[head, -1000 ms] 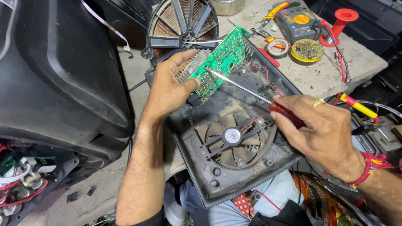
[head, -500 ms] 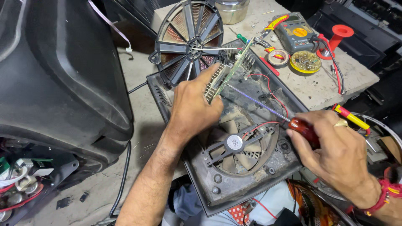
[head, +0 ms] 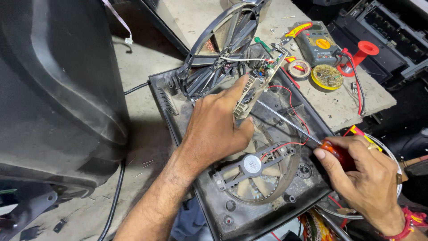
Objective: The person holds a green circuit board and uses a screwdriver to adjust components. They then use a soldering iron to solder connections on the board while working in a cluttered electronics repair workspace.
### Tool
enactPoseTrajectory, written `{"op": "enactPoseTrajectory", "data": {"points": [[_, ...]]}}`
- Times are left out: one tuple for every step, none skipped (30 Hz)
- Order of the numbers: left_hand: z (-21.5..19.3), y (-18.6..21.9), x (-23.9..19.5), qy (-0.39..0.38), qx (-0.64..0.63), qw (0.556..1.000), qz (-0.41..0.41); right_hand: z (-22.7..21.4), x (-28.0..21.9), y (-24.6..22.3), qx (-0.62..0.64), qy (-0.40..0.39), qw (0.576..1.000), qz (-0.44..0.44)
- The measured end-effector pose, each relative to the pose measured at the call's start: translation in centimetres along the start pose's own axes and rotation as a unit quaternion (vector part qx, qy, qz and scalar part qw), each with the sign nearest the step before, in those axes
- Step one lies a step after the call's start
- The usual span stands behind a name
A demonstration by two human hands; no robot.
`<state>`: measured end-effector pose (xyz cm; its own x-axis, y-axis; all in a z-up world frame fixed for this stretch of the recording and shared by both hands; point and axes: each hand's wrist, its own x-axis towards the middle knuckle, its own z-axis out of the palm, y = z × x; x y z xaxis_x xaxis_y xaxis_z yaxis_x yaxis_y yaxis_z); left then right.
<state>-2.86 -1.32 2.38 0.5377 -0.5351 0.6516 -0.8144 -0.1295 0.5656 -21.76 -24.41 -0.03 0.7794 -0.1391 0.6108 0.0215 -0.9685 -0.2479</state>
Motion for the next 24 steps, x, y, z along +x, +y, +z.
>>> {"op": "enactPoseTrajectory", "data": {"points": [[0.0,0.0,0.0,-0.002,0.004,1.000,-0.004,0.0,0.0,0.0,0.001,-0.002,1.000,0.006],[0.0,-0.1,0.0,-0.003,0.008,1.000,-0.008,0.0,0.1,-0.1,0.002,-0.004,1.000,0.011],[0.1,-0.1,-0.1,-0.005,0.012,1.000,-0.012,-0.1,0.2,-0.2,-0.001,-0.006,1.000,0.013],[0.1,-0.1,-0.1,-0.009,0.022,1.000,-0.018,0.0,0.4,-0.2,-0.003,-0.008,1.000,0.014],[0.0,-0.2,-0.1,-0.014,0.032,0.999,-0.022,0.0,0.5,-0.3,-0.009,-0.008,1.000,0.012],[0.0,-0.3,-0.1,-0.018,0.043,0.999,-0.027,0.0,0.7,-0.4,-0.015,-0.008,1.000,0.010],[0.0,-0.4,-0.1,-0.012,0.048,0.999,-0.022,0.0,0.9,-0.5,-0.001,-0.006,1.000,0.004],[0.0,-0.4,-0.1,-0.005,0.054,0.998,-0.018,0.1,1.1,-0.6,0.013,-0.003,1.000,-0.003],[0.0,-0.5,-0.1,0.000,0.061,0.998,-0.012,0.1,1.2,-0.7,0.027,0.001,1.000,-0.008],[0.0,-0.5,-0.1,0.005,0.066,0.998,-0.011,0.1,1.3,-0.8,0.024,-0.003,1.000,-0.003],[0.0,-0.5,-0.1,0.009,0.070,0.997,-0.008,0.1,1.4,-0.9,0.019,-0.005,1.000,0.002],[0.1,-0.5,0.0,0.014,0.075,0.997,-0.004,0.0,1.4,-0.9,0.014,-0.006,1.000,0.008],[0.1,-0.5,0.1,0.007,0.078,0.997,-0.003,0.0,1.5,-0.9,0.010,-0.010,1.000,0.012],[0.1,-0.6,0.2,-0.001,0.081,0.997,-0.002,-0.1,1.5,-0.9,0.006,-0.013,1.000,0.016],[0.0,-0.6,0.3,-0.007,0.084,0.996,-0.001,-0.1,1.6,-0.9,0.002,-0.017,1.000,0.018],[-0.1,-0.7,0.4,-0.024,0.093,0.995,-0.009,-0.2,1.7,-0.8,-0.008,-0.011,1.000,0.004],[-0.1,-0.8,0.7,-0.042,0.101,0.994,-0.017,-0.3,1.8,-0.7,-0.020,-0.005,1.000,-0.011],[-0.1,-0.9,0.9,-0.059,0.109,0.992,-0.025,-0.3,1.9,-0.6,-0.031,0.002,0.999,-0.026],[-0.1,-1.0,1.0,-0.058,0.112,0.992,-0.013,-0.4,1.9,-0.5,-0.021,0.004,0.999,-0.035],[0.0,-1.1,1.1,-0.057,0.115,0.992,-0.001,-0.3,2.0,-0.4,-0.011,0.006,0.999,-0.044],[0.0,-1.3,1.3,-0.057,0.118,0.991,0.014,-0.2,2.0,-0.4,-0.001,0.010,0.999,-0.051],[0.0,-1.3,1.4,-0.046,0.119,0.992,0.024,-0.1,2.0,-0.3,0.005,0.013,0.999,-0.048],[0.1,-1.3,1.3,-0.035,0.118,0.992,0.034,0.0,1.9,-0.2,0.010,0.014,0.999,-0.044],[0.2,-1.4,1.2,-0.025,0.118,0.992,0.044,0.1,1.8,-0.1,0.015,0.016,0.999,-0.041]]}}
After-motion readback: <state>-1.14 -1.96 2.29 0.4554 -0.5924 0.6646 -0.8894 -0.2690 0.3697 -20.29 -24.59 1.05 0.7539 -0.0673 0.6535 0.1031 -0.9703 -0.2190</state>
